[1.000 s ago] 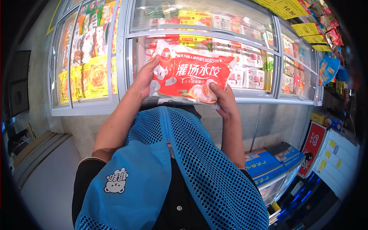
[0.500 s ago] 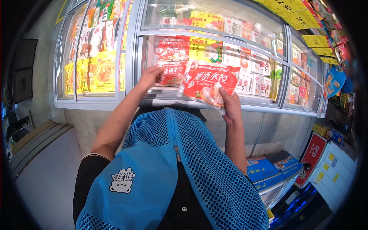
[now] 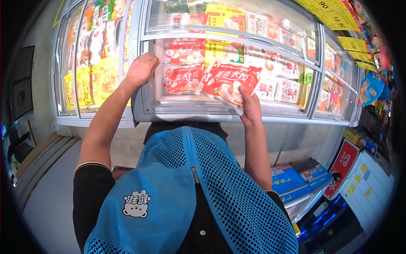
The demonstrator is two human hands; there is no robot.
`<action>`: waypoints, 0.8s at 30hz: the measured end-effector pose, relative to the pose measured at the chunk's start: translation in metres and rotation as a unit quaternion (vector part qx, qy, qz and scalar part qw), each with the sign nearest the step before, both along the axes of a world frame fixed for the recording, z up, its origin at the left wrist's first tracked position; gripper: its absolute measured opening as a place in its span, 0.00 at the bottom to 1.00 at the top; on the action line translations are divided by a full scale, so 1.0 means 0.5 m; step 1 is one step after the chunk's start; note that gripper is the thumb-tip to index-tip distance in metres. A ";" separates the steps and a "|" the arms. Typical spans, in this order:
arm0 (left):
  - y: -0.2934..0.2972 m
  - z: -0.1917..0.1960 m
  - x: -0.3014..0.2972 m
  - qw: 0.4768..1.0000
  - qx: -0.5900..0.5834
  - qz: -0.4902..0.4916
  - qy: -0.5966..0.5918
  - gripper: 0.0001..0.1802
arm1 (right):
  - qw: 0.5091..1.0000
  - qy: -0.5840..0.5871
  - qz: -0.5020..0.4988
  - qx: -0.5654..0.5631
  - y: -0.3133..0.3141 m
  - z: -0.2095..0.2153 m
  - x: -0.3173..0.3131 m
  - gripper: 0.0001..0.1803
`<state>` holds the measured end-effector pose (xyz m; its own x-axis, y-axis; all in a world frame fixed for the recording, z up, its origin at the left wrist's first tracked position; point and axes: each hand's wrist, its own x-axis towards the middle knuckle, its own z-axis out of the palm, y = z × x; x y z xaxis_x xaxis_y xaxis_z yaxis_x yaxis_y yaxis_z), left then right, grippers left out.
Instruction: Inspecting labels on frozen food packages in a supermarket freezer and organizing them.
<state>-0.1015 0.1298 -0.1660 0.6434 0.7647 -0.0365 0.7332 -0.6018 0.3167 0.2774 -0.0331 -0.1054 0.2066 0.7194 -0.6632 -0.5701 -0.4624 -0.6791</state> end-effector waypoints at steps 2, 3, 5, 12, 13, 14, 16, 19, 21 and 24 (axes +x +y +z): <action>0.014 -0.017 -0.012 0.999 0.029 -0.022 -0.004 0.06 | 1.000 0.009 -0.005 -0.005 0.022 -0.016 -0.006 0.20; 0.014 -0.021 -0.012 0.997 0.059 -0.043 -0.009 0.05 | 1.000 0.011 -0.004 -0.013 0.031 -0.026 -0.005 0.20; 0.020 -0.032 -0.009 0.997 0.069 -0.043 0.004 0.05 | 1.000 0.025 0.004 -0.010 0.060 -0.054 -0.002 0.19; 0.026 -0.045 -0.008 0.997 0.061 -0.034 0.039 0.05 | 0.995 0.090 0.011 -0.034 0.202 -0.186 -0.051 0.19; 0.028 -0.048 -0.005 0.997 0.058 -0.028 0.044 0.05 | 0.991 0.122 0.023 -0.054 0.225 -0.216 -0.058 0.18; 0.029 -0.049 -0.005 0.997 0.060 -0.031 0.038 0.05 | 0.990 0.126 0.029 -0.058 0.249 -0.246 -0.069 0.18; 0.028 -0.049 -0.004 0.997 0.054 -0.026 0.039 0.05 | 0.981 0.172 0.072 -0.053 0.289 -0.313 -0.099 0.18; 0.034 -0.047 -0.003 0.996 0.055 -0.028 0.070 0.06 | 0.974 0.208 0.083 -0.037 0.341 -0.385 -0.152 0.19; 0.033 -0.048 -0.004 0.994 0.049 -0.037 0.093 0.05 | 0.964 0.239 0.114 -0.011 0.365 -0.426 -0.170 0.20; 0.034 -0.052 -0.008 0.994 0.039 -0.035 0.091 0.05 | 0.971 0.195 0.131 -0.035 0.396 -0.497 -0.186 0.21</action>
<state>-0.1054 0.1469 -0.1918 0.6837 0.7229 -0.0997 0.7291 -0.6713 0.1329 0.1844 0.1650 -0.3541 -0.2534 0.6636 -0.7039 -0.6342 -0.6634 -0.3971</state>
